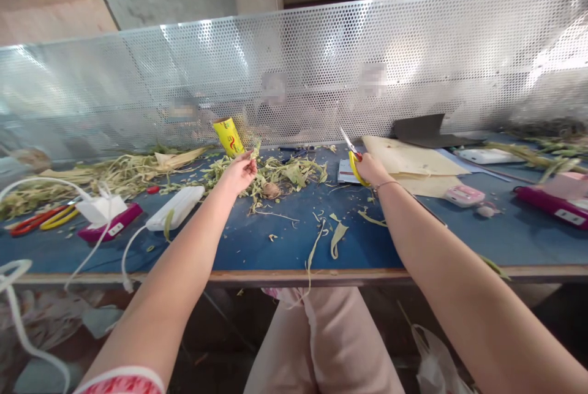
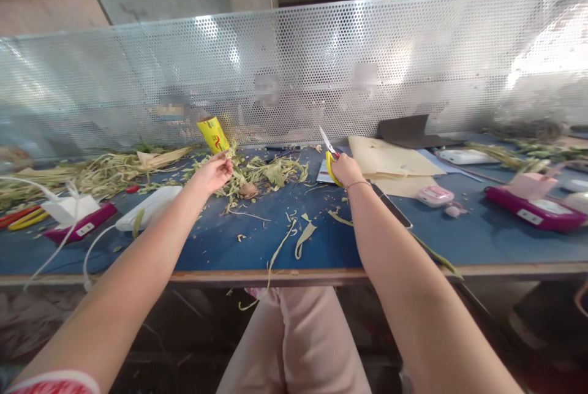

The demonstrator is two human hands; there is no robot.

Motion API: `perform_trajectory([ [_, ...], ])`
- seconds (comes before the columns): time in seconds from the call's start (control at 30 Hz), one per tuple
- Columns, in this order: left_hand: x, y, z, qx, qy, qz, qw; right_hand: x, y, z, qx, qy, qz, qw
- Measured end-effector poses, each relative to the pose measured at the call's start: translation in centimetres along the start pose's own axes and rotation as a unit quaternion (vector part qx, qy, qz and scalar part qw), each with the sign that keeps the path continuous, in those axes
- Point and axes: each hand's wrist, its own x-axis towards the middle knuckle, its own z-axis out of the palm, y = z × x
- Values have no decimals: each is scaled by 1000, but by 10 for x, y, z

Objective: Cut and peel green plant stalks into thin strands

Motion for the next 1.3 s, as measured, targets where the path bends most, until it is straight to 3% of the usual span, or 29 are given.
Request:
perform_trajectory([
  [0.3, -2, -2, 0, 53, -15, -16, 998, 4, 0, 8, -19, -45, -12, 999],
  [0.5, 4, -11, -6, 204, -9, 28, 979, 1, -2, 5, -7, -17, 12, 1000],
  [0.63, 7, -16, -10, 341, -6, 115, 933, -5, -7, -1, 4, 7, 13, 1000],
  [0.77, 7, -20, -10, 460, -49, 170, 870, -14, -17, -6, 17, 42, -12, 999],
  [1.0, 18, -36, -12, 579, -146, 169, 784, -28, -36, -8, -4, 63, -84, 994],
  [1.13, 25, -43, -15, 613, -178, 146, 756, -37, -46, -3, -53, 46, -154, 985],
  [1.3, 28, -45, -16, 638, -190, 144, 732, -46, -56, 5, -97, -1, -188, 977],
])
